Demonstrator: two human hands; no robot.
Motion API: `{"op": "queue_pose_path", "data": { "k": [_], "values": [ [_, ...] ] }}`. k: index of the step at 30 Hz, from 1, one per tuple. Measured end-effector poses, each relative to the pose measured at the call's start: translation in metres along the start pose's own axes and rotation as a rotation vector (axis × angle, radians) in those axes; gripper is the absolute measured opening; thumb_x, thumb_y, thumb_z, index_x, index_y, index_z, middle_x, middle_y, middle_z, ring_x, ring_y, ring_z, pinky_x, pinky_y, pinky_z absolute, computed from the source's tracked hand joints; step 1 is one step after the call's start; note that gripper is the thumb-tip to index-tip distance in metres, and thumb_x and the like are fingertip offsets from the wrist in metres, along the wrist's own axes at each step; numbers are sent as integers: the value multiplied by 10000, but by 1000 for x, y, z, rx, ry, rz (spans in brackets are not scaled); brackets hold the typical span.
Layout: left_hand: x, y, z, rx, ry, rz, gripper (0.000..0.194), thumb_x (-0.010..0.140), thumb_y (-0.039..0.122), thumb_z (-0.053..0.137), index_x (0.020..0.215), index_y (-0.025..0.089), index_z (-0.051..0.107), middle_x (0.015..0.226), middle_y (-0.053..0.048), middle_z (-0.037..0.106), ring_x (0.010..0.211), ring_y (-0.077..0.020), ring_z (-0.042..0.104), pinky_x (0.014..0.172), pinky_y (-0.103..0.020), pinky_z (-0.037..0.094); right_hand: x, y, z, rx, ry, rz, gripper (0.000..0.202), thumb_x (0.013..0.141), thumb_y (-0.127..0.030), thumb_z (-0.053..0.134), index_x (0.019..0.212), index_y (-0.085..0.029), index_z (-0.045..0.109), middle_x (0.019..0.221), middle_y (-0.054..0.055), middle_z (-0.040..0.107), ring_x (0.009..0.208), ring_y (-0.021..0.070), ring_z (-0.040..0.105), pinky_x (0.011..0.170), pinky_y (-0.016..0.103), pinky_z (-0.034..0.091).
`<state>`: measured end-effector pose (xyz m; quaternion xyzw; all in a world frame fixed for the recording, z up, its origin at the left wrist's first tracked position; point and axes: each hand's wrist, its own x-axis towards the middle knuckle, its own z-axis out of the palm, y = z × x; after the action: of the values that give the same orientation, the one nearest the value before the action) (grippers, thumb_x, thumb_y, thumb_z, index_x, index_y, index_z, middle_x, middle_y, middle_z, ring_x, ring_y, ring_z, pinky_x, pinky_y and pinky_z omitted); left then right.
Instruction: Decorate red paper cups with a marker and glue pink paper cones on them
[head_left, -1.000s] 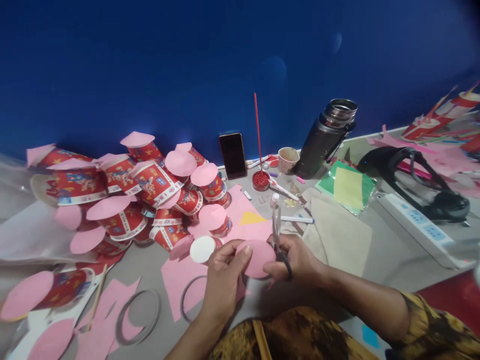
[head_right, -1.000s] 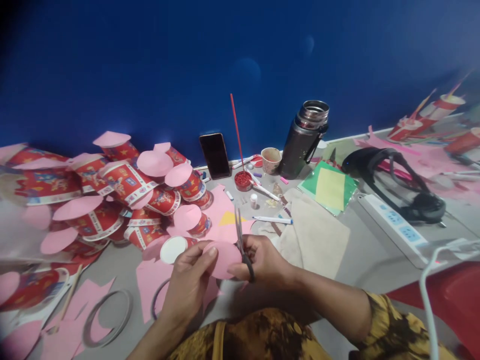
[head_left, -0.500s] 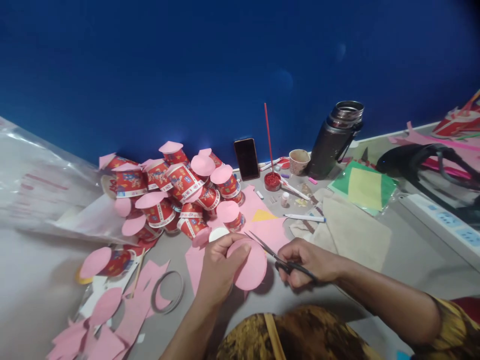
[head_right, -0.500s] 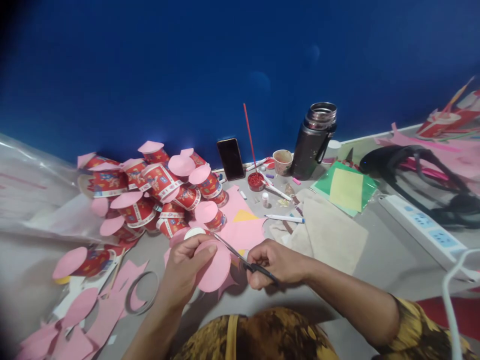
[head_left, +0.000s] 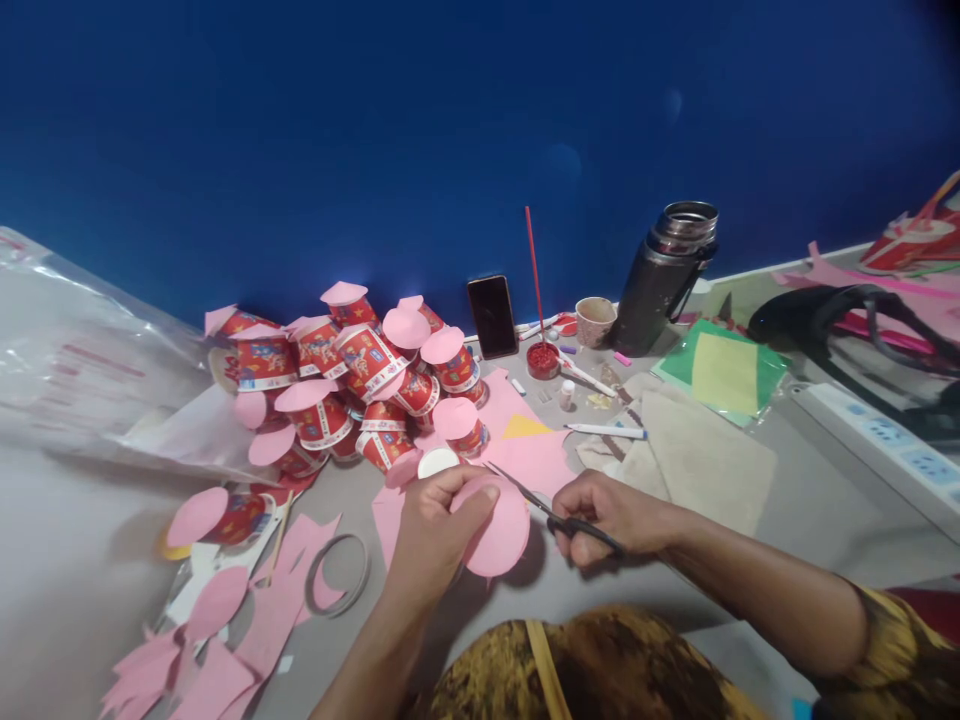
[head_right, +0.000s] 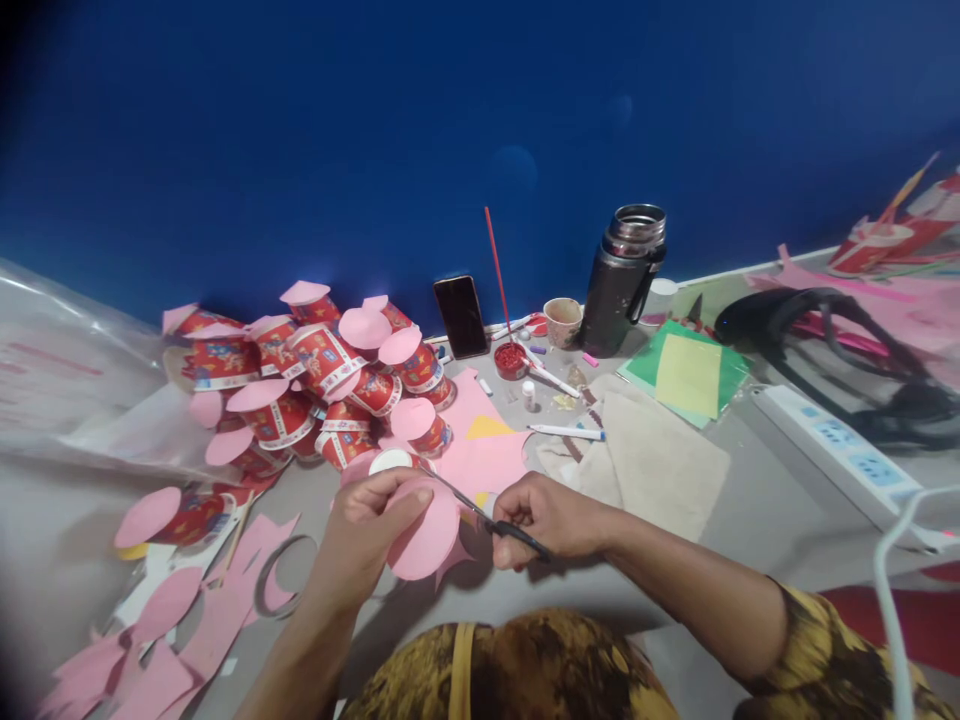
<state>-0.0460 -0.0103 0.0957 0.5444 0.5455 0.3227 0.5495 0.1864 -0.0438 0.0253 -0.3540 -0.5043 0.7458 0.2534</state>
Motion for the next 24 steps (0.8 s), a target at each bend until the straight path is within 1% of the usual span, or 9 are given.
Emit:
{"op": "queue_pose_path", "data": {
  "k": [5, 11, 16, 19, 22, 24],
  "values": [
    [1, -2, -4, 36, -40, 34, 239, 702, 381, 755, 760, 156, 809, 708, -51, 726, 644, -184, 615, 581, -266, 502, -1, -1, -2, -20, 3, 29, 647, 598, -723, 906, 743, -129, 697, 631, -6, 645, 538, 78, 508, 500, 179, 394],
    [3, -5, -4, 41, -42, 46, 255, 718, 394, 758, 771, 149, 812, 687, -55, 723, 618, -183, 618, 560, -263, 499, -1, -3, -1, -19, 17, 48, 667, 561, -733, 914, 721, -128, 681, 624, -9, 640, 533, 73, 496, 490, 177, 374],
    [2, -2, -4, 41, -38, 34, 264, 707, 398, 767, 759, 142, 805, 686, -54, 718, 617, -182, 617, 558, -260, 498, 0, -2, 0, -33, 37, 38, 595, 601, -673, 915, 703, -137, 678, 611, -19, 637, 525, 73, 487, 485, 180, 364],
    [1, 0, -4, 39, -42, 24, 271, 702, 404, 768, 759, 142, 805, 683, -54, 716, 615, -182, 614, 554, -260, 494, 0, -2, -1, -44, 49, 42, 562, 601, -639, 917, 687, -139, 672, 591, -25, 628, 513, 70, 479, 475, 181, 353],
    [2, 1, -4, 38, -43, 23, 275, 701, 410, 767, 759, 144, 807, 680, -49, 709, 614, -177, 607, 557, -259, 490, 0, 0, -1, -54, 73, 70, 524, 600, -594, 919, 663, -146, 655, 578, -26, 629, 496, 71, 485, 456, 177, 340],
    [2, 1, -4, 38, -49, 19, 279, 701, 412, 772, 772, 145, 809, 687, -47, 711, 625, -180, 612, 568, -262, 495, 1, 1, -1, -47, 75, 100, 491, 607, -556, 919, 656, -152, 644, 580, -22, 640, 489, 78, 509, 451, 177, 356]
  ]
}}
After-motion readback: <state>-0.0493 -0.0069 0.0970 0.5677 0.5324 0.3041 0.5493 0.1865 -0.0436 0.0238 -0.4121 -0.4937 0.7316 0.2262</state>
